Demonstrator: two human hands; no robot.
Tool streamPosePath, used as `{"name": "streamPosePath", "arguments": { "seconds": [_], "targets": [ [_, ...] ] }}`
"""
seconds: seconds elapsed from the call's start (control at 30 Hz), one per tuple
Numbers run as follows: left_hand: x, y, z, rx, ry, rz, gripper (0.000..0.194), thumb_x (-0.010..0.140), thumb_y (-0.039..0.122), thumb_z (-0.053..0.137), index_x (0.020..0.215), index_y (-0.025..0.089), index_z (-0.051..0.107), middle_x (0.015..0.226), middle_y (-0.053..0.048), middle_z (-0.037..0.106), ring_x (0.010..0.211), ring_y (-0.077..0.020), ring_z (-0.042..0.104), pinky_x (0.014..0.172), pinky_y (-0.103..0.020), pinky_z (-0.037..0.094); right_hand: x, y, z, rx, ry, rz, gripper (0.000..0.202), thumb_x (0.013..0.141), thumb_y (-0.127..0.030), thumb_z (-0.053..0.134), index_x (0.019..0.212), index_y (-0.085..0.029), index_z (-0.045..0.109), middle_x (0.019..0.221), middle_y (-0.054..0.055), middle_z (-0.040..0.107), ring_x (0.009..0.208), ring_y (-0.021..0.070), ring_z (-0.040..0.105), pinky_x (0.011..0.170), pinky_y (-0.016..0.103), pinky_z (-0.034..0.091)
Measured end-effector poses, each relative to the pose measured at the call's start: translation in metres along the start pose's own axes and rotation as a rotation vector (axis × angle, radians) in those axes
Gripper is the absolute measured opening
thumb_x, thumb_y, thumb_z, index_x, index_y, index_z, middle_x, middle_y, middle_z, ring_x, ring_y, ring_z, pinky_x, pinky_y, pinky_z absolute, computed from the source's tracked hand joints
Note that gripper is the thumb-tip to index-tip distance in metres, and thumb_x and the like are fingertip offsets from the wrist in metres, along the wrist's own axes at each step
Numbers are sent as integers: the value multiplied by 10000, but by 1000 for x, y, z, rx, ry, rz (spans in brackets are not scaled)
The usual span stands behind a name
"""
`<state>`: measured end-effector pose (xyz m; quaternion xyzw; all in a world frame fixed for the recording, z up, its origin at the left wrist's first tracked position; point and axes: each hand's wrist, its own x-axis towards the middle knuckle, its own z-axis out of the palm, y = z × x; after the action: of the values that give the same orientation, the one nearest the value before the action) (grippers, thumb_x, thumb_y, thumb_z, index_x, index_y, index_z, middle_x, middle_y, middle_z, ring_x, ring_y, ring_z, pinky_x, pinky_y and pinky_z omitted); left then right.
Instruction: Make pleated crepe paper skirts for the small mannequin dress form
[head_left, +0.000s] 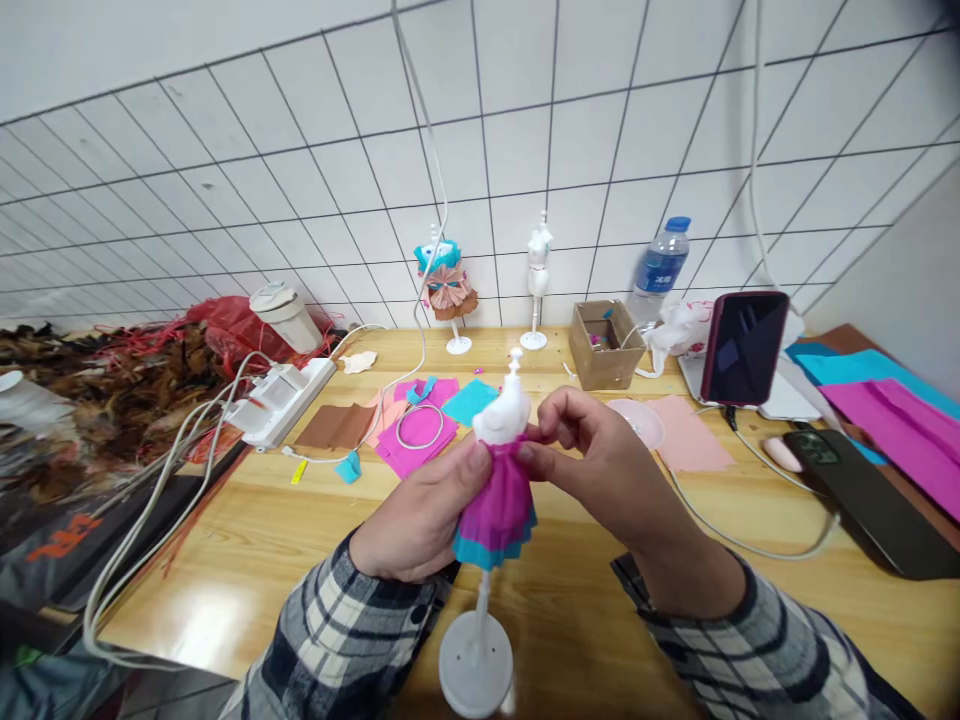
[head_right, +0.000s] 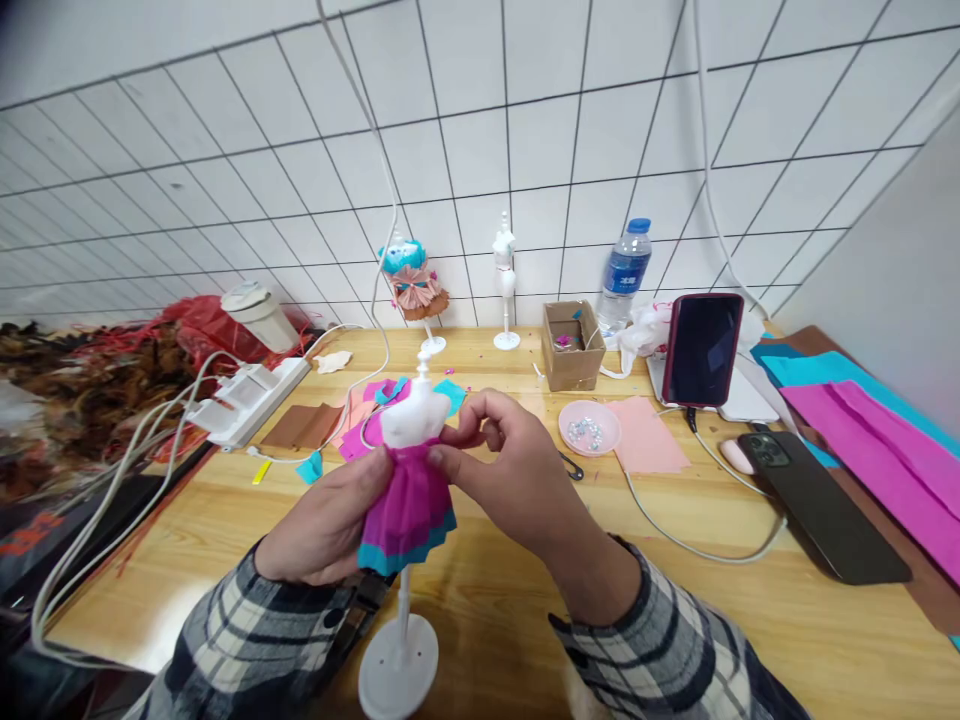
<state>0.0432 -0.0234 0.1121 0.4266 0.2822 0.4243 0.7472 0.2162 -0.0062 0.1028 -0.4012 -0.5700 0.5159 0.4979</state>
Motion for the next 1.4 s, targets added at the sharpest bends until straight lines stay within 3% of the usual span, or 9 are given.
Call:
{"name": "streamPosePath", "arguments": {
  "seconds": [0.13, 0.4, 0.53, 0.63, 0.77, 0.87, 1.0, 1.13, 1.4],
  "targets": [
    [0, 2, -7, -53, 47, 56, 426, 877, 463, 596, 1207, 202, 667, 1175, -97, 690, 1029, -226, 665, 807, -274, 563, -7, -4, 6, -4, 66, -87, 148, 824, -307, 655, 923, -220, 588, 899, 9, 604, 677, 117, 478, 667, 282, 479],
    [-7, -2, -13, 36, 193, 74, 505, 837, 517, 620, 1241, 215, 637, 1449, -95, 498, 1365, -324, 400, 1116, -430, 380, -5, -2, 17, -106, -27, 10, 144, 821, -328, 648, 813, -185, 659, 704, -26, 592, 519, 69, 391, 486, 218, 328],
    [-4, -2, -8, 49, 181, 61, 460, 804, 500, 666, 1184, 241, 675, 1436, -77, 515, 1357, -330, 414, 1117, -433, 380, -3, 1, 17, -123, 12, 5, 159, 802, -304, 655, 713, -175, 630, 686, -21, 590, 566, 81, 436, 503, 213, 327],
    [-2, -1, -7, 45, 159, 66, 460, 811, 509, 651, 1187, 246, 673, 1466, -73, 479, 1348, -345, 422, 1085, -450, 416, -2, 0, 16, -47, -43, 55, 160, 806, -302, 636, 710, -177, 616, 640, -25, 565, 567, 90, 456, 501, 212, 336],
    [-4, -4, -10, 76, 207, 42, 532, 774, 513, 694, 1216, 219, 655, 1353, -105, 585, 1298, -338, 481, 1069, -430, 434, -1, 1, 14, 15, -122, 114, 204, 798, -302, 623, 646, -182, 557, 582, -41, 474, 523, 85, 396, 473, 215, 307],
    [-7, -7, -13, 97, 235, 6, 549, 760, 509, 713, 1222, 219, 650, 1250, -99, 651, 1254, -308, 530, 1043, -380, 460, -1, 2, 12, -89, -26, 42, 280, 736, -290, 685, 609, -197, 454, 578, -60, 406, 536, 82, 362, 484, 211, 287],
    [-7, -6, -13, 69, 246, -14, 488, 802, 497, 677, 1189, 200, 666, 1189, -98, 677, 1159, -276, 603, 978, -349, 509, 0, -1, 7, -122, 107, -64, 261, 705, -282, 714, 716, -212, 463, 610, -81, 342, 552, 82, 328, 484, 200, 283],
    [-7, -4, -12, 29, 283, -58, 457, 818, 464, 675, 1168, 170, 672, 1083, -97, 711, 1033, -232, 662, 874, -295, 553, 2, -7, 0, 26, 66, -27, 234, 739, -321, 707, 890, -207, 570, 704, -72, 365, 529, 61, 332, 471, 191, 361],
    [-8, -4, -5, -13, 191, -86, 386, 808, 449, 691, 1049, 148, 716, 922, -66, 711, 843, -162, 662, 805, -249, 540, 4, -4, 2, 225, -51, 99, 332, 690, -295, 777, 779, -222, 466, 633, -94, 472, 498, 83, 551, 479, 218, 484]
  ]
}}
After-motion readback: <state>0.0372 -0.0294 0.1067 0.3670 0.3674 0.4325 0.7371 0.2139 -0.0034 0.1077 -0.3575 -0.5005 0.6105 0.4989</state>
